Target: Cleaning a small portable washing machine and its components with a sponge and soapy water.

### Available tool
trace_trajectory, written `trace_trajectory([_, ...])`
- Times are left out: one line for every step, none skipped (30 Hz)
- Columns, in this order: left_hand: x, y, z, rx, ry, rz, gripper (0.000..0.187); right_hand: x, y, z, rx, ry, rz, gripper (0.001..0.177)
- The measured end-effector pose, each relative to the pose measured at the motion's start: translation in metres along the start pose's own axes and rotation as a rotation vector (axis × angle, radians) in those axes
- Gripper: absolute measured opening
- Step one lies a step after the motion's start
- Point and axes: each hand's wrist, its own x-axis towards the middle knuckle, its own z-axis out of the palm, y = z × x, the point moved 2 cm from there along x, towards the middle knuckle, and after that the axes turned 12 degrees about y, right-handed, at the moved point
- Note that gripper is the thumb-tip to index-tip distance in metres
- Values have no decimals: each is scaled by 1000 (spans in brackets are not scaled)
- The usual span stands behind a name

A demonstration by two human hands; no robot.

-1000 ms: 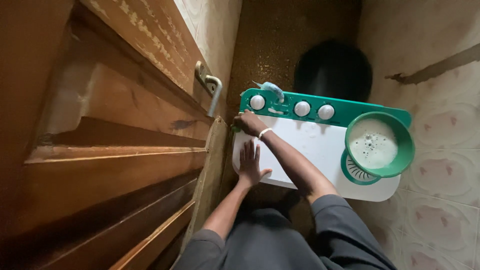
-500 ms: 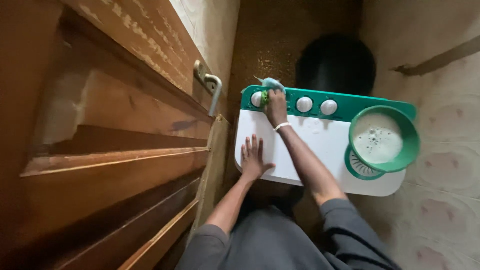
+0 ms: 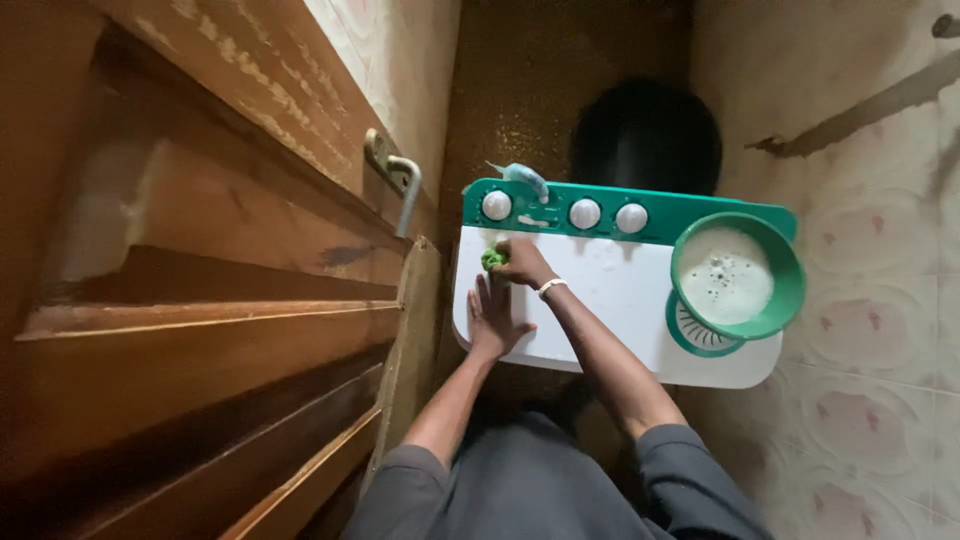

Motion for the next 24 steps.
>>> trace_trajectory([-3, 1, -1, -3, -5, 0, 133, -4, 5, 3, -1, -2, 6, 26])
trace_trajectory([-7, 1, -1, 23, -28, -12, 128, -9, 11, 6, 11, -11, 44, 29])
trace_trajectory([-6, 1, -2, 50, -45, -23, 124, -9, 16, 8, 21, -19, 76, 32])
trace_trajectory([-7, 1, 1, 48, -44, -24, 124, -12, 9, 6, 19, -19, 75, 32])
trace_trajectory([-6, 0, 2, 39, -12, -11, 125, -12, 1, -3, 56, 234, 121, 44])
trace_trajectory([-4, 0, 4, 30, 21, 1, 125, -13, -6, -11, 95, 488, 165, 57])
trace_trajectory([-3, 1, 0, 32, 19, 4, 125, -11, -9, -11, 97, 489, 166, 57])
trace_trajectory([-2, 2, -3, 17, -15, -21, 125, -8, -11, -13, 19, 553, 189, 58])
trace_trajectory([-2, 4, -5, 0, -51, -46, 125, -8, -13, -14, -60, 615, 214, 59])
trace_trajectory([-3, 4, -6, 0, -55, -43, 125, -4, -17, -18, -60, 616, 219, 59])
trace_trajectory([-2, 5, -7, -10, -63, -50, 124, 2, -20, -22, -97, 585, 264, 56])
trace_trajectory([0, 5, -8, -19, -70, -56, 124, 8, -24, -27, -134, 554, 308, 54])
trace_trajectory([-1, 6, -6, -18, -69, -55, 124, 14, -19, -23, -132, 556, 308, 54])
trace_trajectory([-1, 6, -4, -4, -66, -60, 125, 20, -14, -20, -213, 519, 337, 51])
trace_trajectory([-1, 5, -3, 11, -61, -67, 125, 28, -10, -16, -292, 482, 364, 48])
trace_trajectory([1, 5, -3, 13, -58, -67, 125, 31, -7, -14, -290, 483, 361, 48])
trace_trajectory([-1, 4, -3, 20, -76, -76, 125, 33, -4, -11, -312, 485, 333, 46])
trace_trajectory([-2, 4, -3, 27, -95, -85, 124, 34, -1, -8, -333, 487, 306, 45])
trace_trajectory([-2, 3, 0, 27, -95, -87, 124, 35, 3, -9, -333, 485, 305, 45])
trace_trajectory([-2, 2, 2, 16, -86, -72, 124, 36, 5, -9, -340, 498, 273, 44])
trace_trajectory([-3, 1, 5, 6, -77, -63, 125, 37, 6, -8, -347, 506, 237, 43])
trace_trajectory([-3, 1, 5, 7, -77, -71, 125, 37, 7, -10, -346, 499, 232, 43])
trace_trajectory([-3, 0, 5, 17, -89, -73, 125, 36, 8, -12, -369, 488, 204, 44])
trace_trajectory([-2, 0, 5, 27, -100, -75, 125, 36, 9, -15, -392, 477, 175, 46])
